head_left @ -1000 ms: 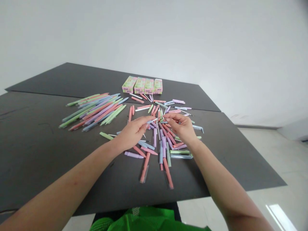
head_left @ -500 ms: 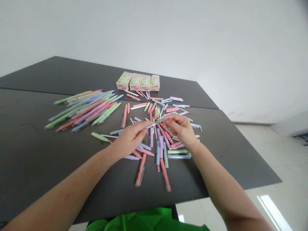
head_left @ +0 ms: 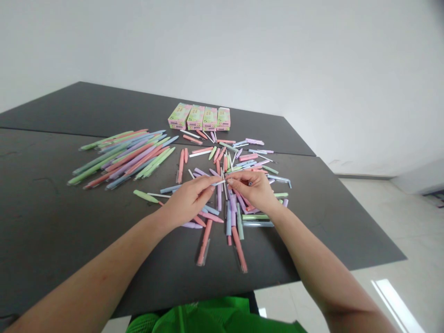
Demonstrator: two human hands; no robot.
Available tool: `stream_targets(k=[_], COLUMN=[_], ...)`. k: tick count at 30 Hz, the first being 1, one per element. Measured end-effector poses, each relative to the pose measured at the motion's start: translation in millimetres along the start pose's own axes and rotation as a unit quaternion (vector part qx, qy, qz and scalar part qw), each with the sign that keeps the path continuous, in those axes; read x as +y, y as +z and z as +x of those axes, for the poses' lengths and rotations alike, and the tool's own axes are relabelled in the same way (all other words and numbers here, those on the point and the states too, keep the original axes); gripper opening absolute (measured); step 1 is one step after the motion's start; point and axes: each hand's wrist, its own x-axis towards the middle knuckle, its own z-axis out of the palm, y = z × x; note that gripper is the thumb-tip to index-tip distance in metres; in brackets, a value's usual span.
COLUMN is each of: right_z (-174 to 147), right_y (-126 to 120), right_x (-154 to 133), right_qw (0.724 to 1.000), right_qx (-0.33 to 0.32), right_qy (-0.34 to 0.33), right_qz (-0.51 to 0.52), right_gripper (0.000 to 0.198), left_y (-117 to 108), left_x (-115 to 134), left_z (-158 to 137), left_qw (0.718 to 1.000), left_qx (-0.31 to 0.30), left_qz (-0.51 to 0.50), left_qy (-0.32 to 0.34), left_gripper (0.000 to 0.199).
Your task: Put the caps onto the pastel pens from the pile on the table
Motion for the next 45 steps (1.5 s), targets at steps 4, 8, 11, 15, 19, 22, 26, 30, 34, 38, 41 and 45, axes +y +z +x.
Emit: stream_targets(k=[4,8,11,15,19,22,26,30,34,38,41,45], right_z=[0,1,1,1,2,3,5,10,13,13,12,12], right_y=[0,-1,-1,2,6,5,-2,-14,-25,-29,-28,-31], right_x=[1,0,0,4,9,9,10,17,25,25,21,17], right_qw=[1.0,1.0,1.0,0.998,0.998,0.998,0.999,0.996,0.987,0.968,0.958,0.958], right_qx=[-0.016,-0.005,-0.016,-0.043,-0.054,-0.043,-0.01,0.005,-0.002,-0.026,-0.03,-0.044], right_qy=[0.017,0.018,0.024,0.034,0.039,0.036,0.034,0.063,0.097,0.101,0.092,0.097], right_qz=[0.002,0.003,-0.006,-0.018,0.004,0.004,-0.023,-0.059,-0.125,-0.228,-0.271,-0.265], right_gripper=[0.022,0.021,0.019,0.02,0.022,0.023,0.027,0.025,0.028,0.029,0.023,0.013], left_y=[-1,-1,-1,0,0,-2,-3,-5,-7,-8,-10,-11], left_x=[-3,-4,-4,-4,-5,-5,-7,-6,-5,-4,-2,0], left_z=[0,0,-1,-1,0,1,3,4,6,5,6,7], left_qw=[1.0,0.998,0.998,0.997,0.998,0.998,0.989,0.955,0.913,0.891,0.884,0.887], left_qx=[-0.005,-0.004,-0.006,-0.012,-0.018,-0.017,-0.017,-0.016,-0.013,0.019,0.035,0.049], left_qz=[0.03,0.055,0.067,0.075,0.05,0.006,-0.083,-0.235,-0.354,-0.387,-0.393,-0.381], left_qy=[-0.004,-0.012,-0.012,-0.016,-0.027,-0.053,-0.122,-0.179,-0.204,-0.234,-0.252,-0.258], left_gripper=[0.035,0.035,0.035,0.035,0.035,0.037,0.04,0.042,0.042,0.04,0.039,0.037])
